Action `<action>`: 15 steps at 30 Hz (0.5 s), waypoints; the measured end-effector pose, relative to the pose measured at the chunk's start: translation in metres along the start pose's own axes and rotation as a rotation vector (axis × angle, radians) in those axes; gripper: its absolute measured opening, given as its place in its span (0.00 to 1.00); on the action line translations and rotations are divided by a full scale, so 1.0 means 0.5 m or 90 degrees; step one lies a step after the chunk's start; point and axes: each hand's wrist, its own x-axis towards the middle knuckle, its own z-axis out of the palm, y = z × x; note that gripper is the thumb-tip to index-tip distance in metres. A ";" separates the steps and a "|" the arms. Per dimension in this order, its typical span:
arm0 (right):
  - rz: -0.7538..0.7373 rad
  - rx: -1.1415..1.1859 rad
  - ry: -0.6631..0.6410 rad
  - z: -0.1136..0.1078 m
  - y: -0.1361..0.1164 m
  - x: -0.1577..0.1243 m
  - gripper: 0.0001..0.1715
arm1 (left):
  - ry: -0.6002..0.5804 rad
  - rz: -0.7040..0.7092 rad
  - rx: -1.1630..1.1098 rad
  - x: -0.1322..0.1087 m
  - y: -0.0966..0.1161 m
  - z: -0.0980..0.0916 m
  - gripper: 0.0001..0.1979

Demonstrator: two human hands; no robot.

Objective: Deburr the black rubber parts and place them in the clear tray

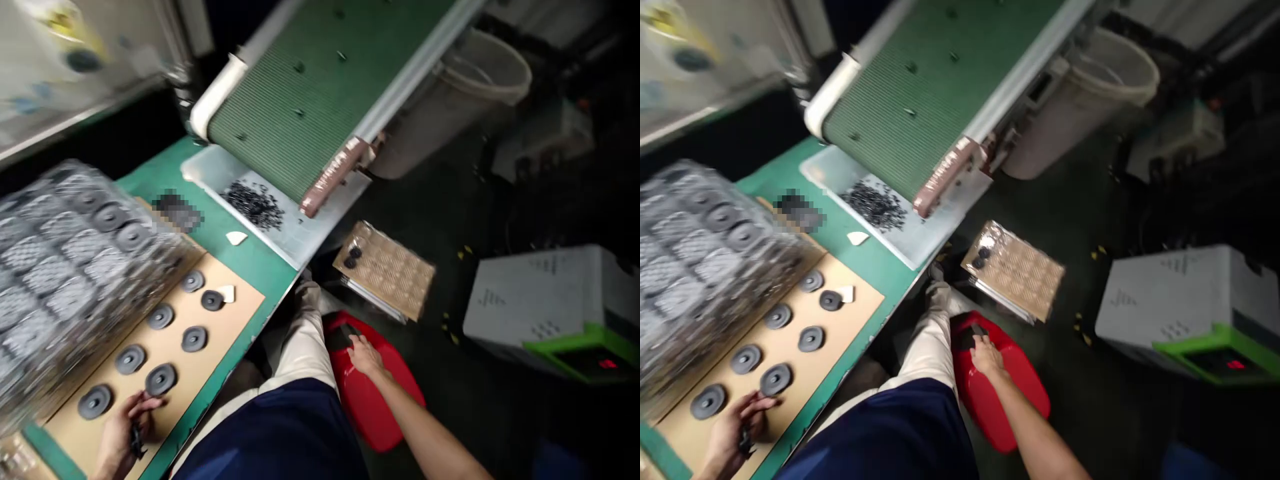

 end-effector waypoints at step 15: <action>0.371 -0.151 -0.149 0.099 0.335 0.050 0.66 | 0.128 -0.057 0.167 0.001 0.058 0.068 0.10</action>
